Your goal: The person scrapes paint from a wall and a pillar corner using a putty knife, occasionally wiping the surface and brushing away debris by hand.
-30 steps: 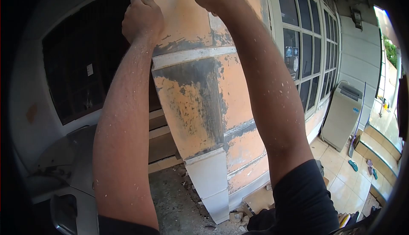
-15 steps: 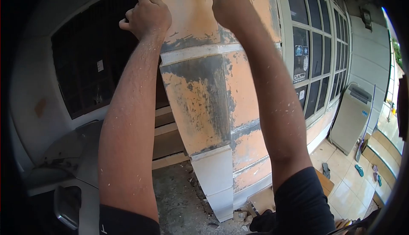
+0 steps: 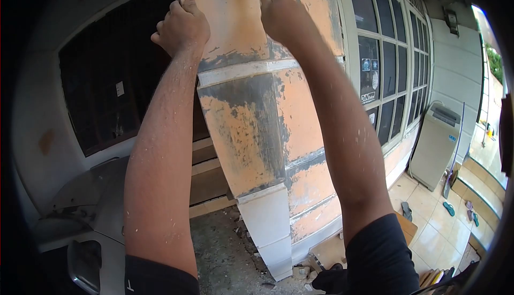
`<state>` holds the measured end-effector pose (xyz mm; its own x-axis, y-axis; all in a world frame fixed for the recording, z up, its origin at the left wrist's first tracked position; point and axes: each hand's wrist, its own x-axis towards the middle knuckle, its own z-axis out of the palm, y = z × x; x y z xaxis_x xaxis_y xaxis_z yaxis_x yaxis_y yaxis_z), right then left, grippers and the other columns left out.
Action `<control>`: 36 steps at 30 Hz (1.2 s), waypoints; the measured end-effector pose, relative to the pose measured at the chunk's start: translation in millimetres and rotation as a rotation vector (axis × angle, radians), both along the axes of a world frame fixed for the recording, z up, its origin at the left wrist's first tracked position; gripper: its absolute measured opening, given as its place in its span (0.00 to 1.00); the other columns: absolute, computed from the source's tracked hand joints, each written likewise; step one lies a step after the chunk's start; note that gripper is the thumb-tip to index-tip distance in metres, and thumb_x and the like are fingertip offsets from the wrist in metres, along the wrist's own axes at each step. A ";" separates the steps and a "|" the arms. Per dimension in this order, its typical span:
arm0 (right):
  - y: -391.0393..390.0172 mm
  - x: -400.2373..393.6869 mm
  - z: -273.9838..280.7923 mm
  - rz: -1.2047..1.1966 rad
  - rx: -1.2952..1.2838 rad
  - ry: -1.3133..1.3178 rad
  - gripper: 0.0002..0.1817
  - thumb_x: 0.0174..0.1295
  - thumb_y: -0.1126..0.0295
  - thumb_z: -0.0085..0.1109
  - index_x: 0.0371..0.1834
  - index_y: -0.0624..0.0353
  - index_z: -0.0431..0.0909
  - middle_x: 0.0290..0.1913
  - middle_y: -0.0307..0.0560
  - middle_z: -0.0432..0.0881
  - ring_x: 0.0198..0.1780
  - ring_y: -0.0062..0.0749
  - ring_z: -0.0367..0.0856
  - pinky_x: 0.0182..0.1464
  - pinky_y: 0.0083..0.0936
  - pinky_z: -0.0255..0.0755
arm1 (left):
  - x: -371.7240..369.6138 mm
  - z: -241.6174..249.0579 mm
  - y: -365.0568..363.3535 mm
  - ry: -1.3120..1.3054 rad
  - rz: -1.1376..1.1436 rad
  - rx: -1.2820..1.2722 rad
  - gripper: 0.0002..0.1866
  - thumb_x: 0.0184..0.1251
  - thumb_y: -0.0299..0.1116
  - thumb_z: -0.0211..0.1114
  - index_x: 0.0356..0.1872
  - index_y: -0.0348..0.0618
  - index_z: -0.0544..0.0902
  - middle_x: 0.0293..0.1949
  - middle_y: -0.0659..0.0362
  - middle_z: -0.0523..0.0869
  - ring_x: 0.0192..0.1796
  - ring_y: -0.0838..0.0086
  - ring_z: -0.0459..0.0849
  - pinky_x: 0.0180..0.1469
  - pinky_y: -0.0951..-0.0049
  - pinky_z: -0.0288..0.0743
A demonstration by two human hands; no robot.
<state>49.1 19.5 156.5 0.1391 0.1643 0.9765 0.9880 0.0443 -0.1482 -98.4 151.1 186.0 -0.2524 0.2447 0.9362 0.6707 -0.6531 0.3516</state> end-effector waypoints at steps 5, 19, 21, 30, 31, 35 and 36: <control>-9.5 -1.5 -19.2 0.055 -0.071 0.108 0.22 0.81 0.58 0.50 0.44 0.71 0.82 0.34 0.70 0.88 0.40 0.69 0.90 0.46 0.54 0.85 | -0.7 1.3 -1.6 -0.037 -0.009 -0.012 0.33 0.87 0.60 0.38 0.70 0.50 0.80 0.61 0.52 0.90 0.66 0.52 0.85 0.69 0.41 0.67; -17.1 -1.8 -74.5 0.040 -0.135 0.174 0.23 0.83 0.56 0.48 0.47 0.71 0.78 0.38 0.75 0.87 0.45 0.74 0.87 0.49 0.60 0.81 | -3.2 7.3 16.6 -0.050 -0.100 -0.051 0.34 0.86 0.61 0.35 0.74 0.52 0.77 0.65 0.49 0.88 0.68 0.47 0.84 0.68 0.41 0.74; -18.6 -5.5 -129.2 0.055 -0.195 0.236 0.20 0.82 0.57 0.49 0.46 0.67 0.74 0.36 0.75 0.86 0.43 0.76 0.87 0.47 0.63 0.80 | -1.9 4.7 12.2 -0.044 -0.126 -0.062 0.34 0.86 0.61 0.36 0.73 0.52 0.77 0.64 0.48 0.88 0.67 0.46 0.84 0.67 0.42 0.76; -10.5 -12.3 -61.4 0.117 -0.112 0.211 0.22 0.83 0.56 0.48 0.46 0.69 0.76 0.36 0.76 0.86 0.43 0.75 0.87 0.48 0.60 0.82 | 2.2 0.6 -1.8 -0.073 -0.056 0.004 0.29 0.91 0.53 0.39 0.60 0.38 0.80 0.54 0.43 0.88 0.58 0.45 0.87 0.59 0.45 0.79; -14.2 -15.9 -60.3 0.107 -0.134 0.235 0.22 0.83 0.56 0.48 0.47 0.69 0.76 0.37 0.75 0.86 0.44 0.75 0.88 0.49 0.60 0.82 | 1.2 0.0 -1.5 -0.072 -0.043 -0.001 0.29 0.91 0.53 0.39 0.60 0.38 0.80 0.54 0.43 0.88 0.58 0.45 0.87 0.59 0.45 0.79; -22.6 -37.5 -139.3 0.070 -0.262 0.409 0.19 0.83 0.56 0.48 0.49 0.65 0.74 0.38 0.75 0.87 0.44 0.75 0.88 0.48 0.61 0.82 | 1.6 -3.0 -4.8 -0.099 -0.140 -0.008 0.28 0.91 0.53 0.40 0.62 0.38 0.79 0.56 0.43 0.87 0.60 0.46 0.86 0.60 0.46 0.79; -19.7 -40.1 -167.4 0.060 -0.280 0.441 0.17 0.83 0.57 0.49 0.48 0.63 0.72 0.36 0.75 0.87 0.42 0.76 0.87 0.46 0.64 0.81 | 1.6 -3.8 -4.7 -0.115 -0.181 0.007 0.28 0.91 0.52 0.40 0.62 0.38 0.79 0.57 0.43 0.87 0.60 0.46 0.86 0.61 0.46 0.79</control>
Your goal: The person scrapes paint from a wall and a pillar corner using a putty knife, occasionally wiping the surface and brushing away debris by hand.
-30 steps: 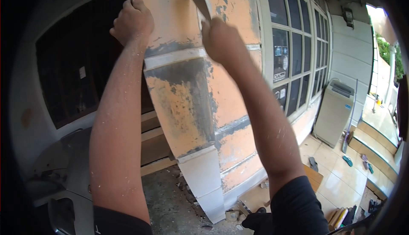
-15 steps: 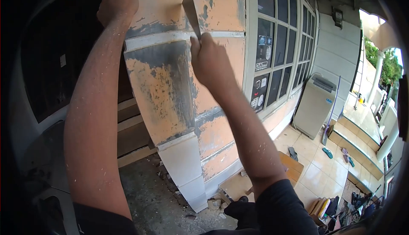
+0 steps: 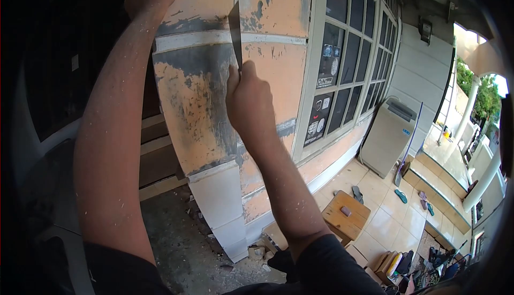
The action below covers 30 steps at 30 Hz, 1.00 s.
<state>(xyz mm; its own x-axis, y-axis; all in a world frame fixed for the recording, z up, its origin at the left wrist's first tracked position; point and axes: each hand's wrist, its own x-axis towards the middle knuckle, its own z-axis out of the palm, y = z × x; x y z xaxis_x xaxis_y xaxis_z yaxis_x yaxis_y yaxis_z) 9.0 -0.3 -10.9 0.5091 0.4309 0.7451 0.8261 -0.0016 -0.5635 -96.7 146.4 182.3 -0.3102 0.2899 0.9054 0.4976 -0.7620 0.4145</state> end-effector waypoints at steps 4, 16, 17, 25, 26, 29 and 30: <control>8.3 -1.2 15.0 0.058 0.035 0.047 0.17 0.83 0.59 0.49 0.47 0.65 0.73 0.35 0.75 0.86 0.41 0.76 0.87 0.45 0.63 0.80 | -1.2 5.7 5.2 0.023 0.079 0.035 0.29 0.91 0.52 0.40 0.63 0.37 0.79 0.58 0.43 0.87 0.61 0.46 0.85 0.61 0.47 0.79; 9.6 3.6 16.1 0.098 0.090 0.038 0.19 0.83 0.58 0.48 0.46 0.66 0.74 0.37 0.76 0.86 0.44 0.75 0.87 0.47 0.62 0.80 | -3.7 3.8 15.0 0.038 0.037 0.027 0.32 0.87 0.58 0.38 0.70 0.48 0.79 0.62 0.46 0.88 0.65 0.45 0.85 0.64 0.43 0.79; 15.2 4.9 36.0 0.063 0.148 -0.010 0.19 0.83 0.58 0.48 0.46 0.67 0.75 0.38 0.76 0.87 0.46 0.75 0.87 0.48 0.61 0.81 | -2.2 4.2 15.8 0.037 0.045 0.032 0.31 0.87 0.58 0.39 0.69 0.47 0.79 0.61 0.46 0.87 0.64 0.45 0.86 0.63 0.44 0.81; 46.1 46.5 130.1 0.008 0.094 -0.156 0.24 0.82 0.56 0.49 0.53 0.72 0.80 0.42 0.71 0.89 0.49 0.69 0.89 0.54 0.55 0.83 | -3.2 1.0 7.8 0.054 0.038 0.031 0.31 0.88 0.58 0.40 0.68 0.44 0.78 0.61 0.46 0.87 0.63 0.48 0.86 0.62 0.45 0.82; 51.5 52.9 101.4 -0.037 0.129 -0.122 0.23 0.82 0.55 0.49 0.52 0.70 0.78 0.40 0.73 0.88 0.47 0.71 0.88 0.52 0.58 0.81 | -3.7 0.3 4.1 0.065 0.015 0.002 0.31 0.88 0.58 0.40 0.68 0.44 0.78 0.61 0.46 0.86 0.64 0.49 0.86 0.63 0.46 0.82; 19.6 44.5 56.3 0.000 0.233 -0.068 0.21 0.83 0.55 0.48 0.48 0.67 0.76 0.36 0.74 0.87 0.45 0.74 0.87 0.48 0.61 0.80 | -3.0 2.8 -1.1 0.034 0.006 -0.014 0.32 0.88 0.58 0.39 0.68 0.44 0.78 0.62 0.47 0.86 0.64 0.50 0.86 0.63 0.47 0.81; 5.3 37.2 53.6 0.055 0.232 -0.036 0.21 0.84 0.56 0.47 0.46 0.67 0.74 0.35 0.74 0.86 0.44 0.75 0.86 0.47 0.62 0.79 | -2.8 1.9 -0.4 0.038 0.022 -0.019 0.32 0.88 0.58 0.38 0.68 0.44 0.78 0.62 0.48 0.86 0.65 0.51 0.86 0.64 0.48 0.81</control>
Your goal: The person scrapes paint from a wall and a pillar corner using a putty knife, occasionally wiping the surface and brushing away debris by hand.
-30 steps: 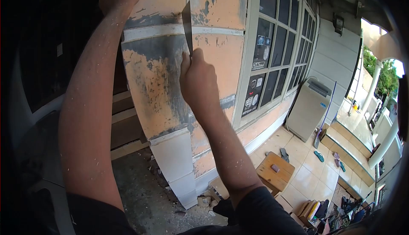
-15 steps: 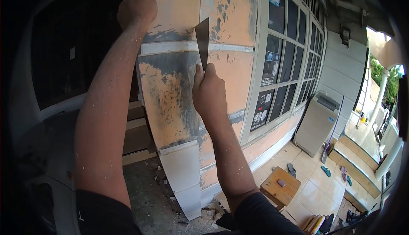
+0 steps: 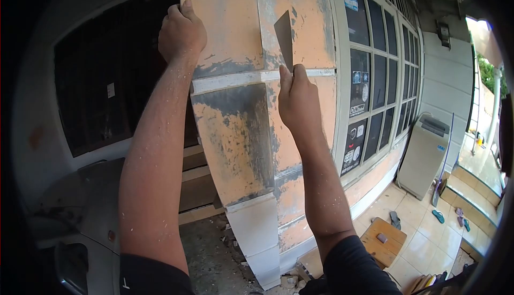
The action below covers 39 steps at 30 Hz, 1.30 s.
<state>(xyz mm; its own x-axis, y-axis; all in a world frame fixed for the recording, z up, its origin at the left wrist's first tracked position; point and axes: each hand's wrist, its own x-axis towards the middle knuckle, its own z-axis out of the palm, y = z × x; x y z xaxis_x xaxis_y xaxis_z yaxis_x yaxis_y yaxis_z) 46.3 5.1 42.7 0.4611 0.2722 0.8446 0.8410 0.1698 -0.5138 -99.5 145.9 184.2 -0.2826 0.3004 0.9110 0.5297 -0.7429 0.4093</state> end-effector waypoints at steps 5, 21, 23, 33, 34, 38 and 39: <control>12.3 -26.0 15.1 -0.009 -0.001 -0.115 0.20 0.85 0.56 0.45 0.43 0.65 0.73 0.33 0.69 0.87 0.42 0.73 0.87 0.44 0.61 0.80 | -0.4 1.3 1.4 0.004 -0.017 -0.007 0.32 0.88 0.59 0.37 0.68 0.43 0.78 0.62 0.47 0.86 0.65 0.51 0.85 0.65 0.48 0.80; 12.2 -41.0 -11.1 -0.007 -0.158 -0.019 0.22 0.85 0.54 0.45 0.47 0.65 0.74 0.37 0.74 0.86 0.43 0.73 0.88 0.47 0.60 0.82 | 0.7 -0.4 2.9 -0.121 -0.203 0.058 0.35 0.88 0.56 0.41 0.77 0.33 0.65 0.65 0.37 0.83 0.68 0.45 0.83 0.69 0.48 0.76; 5.3 -44.1 -3.3 -0.025 -0.173 -0.011 0.22 0.85 0.54 0.45 0.47 0.65 0.74 0.37 0.74 0.86 0.43 0.73 0.88 0.47 0.59 0.82 | 3.6 -3.1 0.9 -0.128 -0.179 0.071 0.35 0.88 0.56 0.42 0.77 0.33 0.64 0.65 0.36 0.83 0.68 0.44 0.83 0.69 0.48 0.76; 25.1 -58.2 102.1 0.003 0.007 -0.090 0.22 0.84 0.55 0.46 0.50 0.65 0.81 0.44 0.72 0.88 0.51 0.69 0.89 0.54 0.55 0.83 | -1.1 -6.7 3.2 -0.020 0.015 0.004 0.36 0.88 0.59 0.39 0.81 0.41 0.62 0.78 0.38 0.67 0.84 0.44 0.57 0.83 0.30 0.39; 25.6 -60.9 72.0 0.002 -0.051 -0.055 0.22 0.84 0.54 0.46 0.51 0.64 0.79 0.43 0.73 0.88 0.50 0.69 0.89 0.53 0.57 0.83 | 1.6 -6.3 6.0 -0.019 0.006 -0.007 0.36 0.88 0.59 0.39 0.81 0.41 0.62 0.78 0.38 0.67 0.84 0.44 0.57 0.83 0.30 0.39; 11.6 -69.6 -10.5 0.016 -0.236 0.063 0.21 0.84 0.53 0.45 0.52 0.63 0.74 0.41 0.73 0.88 0.49 0.71 0.89 0.52 0.59 0.82 | 8.4 -7.0 24.1 -0.162 0.186 0.154 0.38 0.87 0.61 0.39 0.83 0.44 0.60 0.84 0.36 0.47 0.86 0.35 0.39 0.81 0.23 0.29; 12.4 -68.5 -4.8 -0.015 -0.206 0.041 0.21 0.84 0.53 0.45 0.51 0.63 0.75 0.41 0.73 0.88 0.49 0.71 0.89 0.52 0.58 0.82 | 9.1 -7.1 27.5 -0.159 0.226 0.217 0.38 0.87 0.62 0.39 0.84 0.44 0.59 0.85 0.35 0.44 0.86 0.33 0.37 0.81 0.22 0.27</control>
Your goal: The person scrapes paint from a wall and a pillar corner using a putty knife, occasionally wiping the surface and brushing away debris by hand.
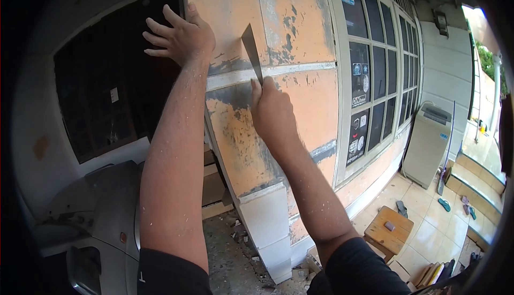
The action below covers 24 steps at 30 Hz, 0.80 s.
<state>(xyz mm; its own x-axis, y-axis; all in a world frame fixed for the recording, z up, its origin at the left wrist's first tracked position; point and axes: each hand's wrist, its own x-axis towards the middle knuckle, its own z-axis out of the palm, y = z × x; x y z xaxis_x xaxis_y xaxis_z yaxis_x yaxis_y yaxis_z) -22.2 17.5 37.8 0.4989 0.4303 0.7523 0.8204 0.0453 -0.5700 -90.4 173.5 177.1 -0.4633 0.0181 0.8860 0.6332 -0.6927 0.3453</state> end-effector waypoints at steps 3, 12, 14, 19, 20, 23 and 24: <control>12.3 12.5 63.5 -0.046 0.155 -0.119 0.23 0.84 0.53 0.45 0.48 0.65 0.79 0.40 0.73 0.88 0.49 0.69 0.89 0.52 0.56 0.83 | 0.5 0.3 4.2 -0.005 -0.041 -0.014 0.37 0.87 0.63 0.35 0.84 0.51 0.61 0.85 0.37 0.44 0.87 0.36 0.37 0.82 0.24 0.27; 0.3 2.9 -27.4 0.033 0.063 -0.036 0.22 0.84 0.55 0.47 0.46 0.66 0.75 0.34 0.76 0.86 0.42 0.75 0.87 0.48 0.62 0.80 | -4.2 -0.3 1.2 0.106 -0.087 -0.171 0.37 0.87 0.65 0.33 0.77 0.53 0.75 0.85 0.40 0.53 0.87 0.37 0.38 0.82 0.24 0.28; 5.7 3.4 -10.3 0.083 0.094 -0.021 0.21 0.84 0.55 0.47 0.46 0.66 0.75 0.34 0.75 0.86 0.43 0.74 0.87 0.48 0.62 0.80 | -4.0 1.8 0.3 0.107 -0.047 -0.127 0.38 0.86 0.66 0.32 0.77 0.53 0.75 0.84 0.41 0.54 0.87 0.37 0.38 0.82 0.25 0.28; 9.8 17.5 114.3 0.112 0.221 -0.144 0.23 0.83 0.57 0.48 0.46 0.70 0.82 0.41 0.69 0.89 0.47 0.66 0.90 0.49 0.51 0.85 | -8.7 0.2 -6.6 0.059 -0.168 -0.122 0.42 0.84 0.69 0.27 0.76 0.53 0.76 0.84 0.42 0.56 0.87 0.39 0.39 0.81 0.26 0.28; 10.1 18.7 102.8 0.124 0.190 -0.143 0.23 0.83 0.57 0.48 0.46 0.70 0.82 0.41 0.69 0.89 0.47 0.66 0.90 0.49 0.51 0.85 | -10.8 3.8 -4.3 0.076 -0.191 -0.116 0.43 0.84 0.69 0.26 0.76 0.52 0.76 0.84 0.43 0.57 0.87 0.39 0.39 0.82 0.27 0.28; -2.5 11.0 31.8 0.124 0.088 -0.098 0.23 0.84 0.55 0.48 0.47 0.68 0.80 0.41 0.70 0.89 0.46 0.69 0.90 0.49 0.54 0.84 | -14.7 -2.2 4.2 0.100 -0.272 -0.174 0.45 0.83 0.70 0.23 0.77 0.51 0.75 0.84 0.45 0.59 0.87 0.37 0.42 0.81 0.27 0.29; -2.6 10.6 5.9 0.109 0.029 -0.089 0.22 0.84 0.55 0.48 0.47 0.68 0.80 0.41 0.70 0.89 0.46 0.69 0.89 0.49 0.55 0.84 | -16.9 3.0 1.0 0.108 -0.345 -0.190 0.45 0.83 0.70 0.23 0.78 0.51 0.74 0.84 0.45 0.60 0.86 0.36 0.44 0.81 0.27 0.29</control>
<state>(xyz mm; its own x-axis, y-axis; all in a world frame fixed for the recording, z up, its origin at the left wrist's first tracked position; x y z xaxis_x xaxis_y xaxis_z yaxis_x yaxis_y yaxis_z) -11.6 14.9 43.8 0.3808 0.4560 0.8044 0.8570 0.1526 -0.4922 -107.3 174.5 180.0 -0.3053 0.3247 0.8952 0.4147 -0.8009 0.4319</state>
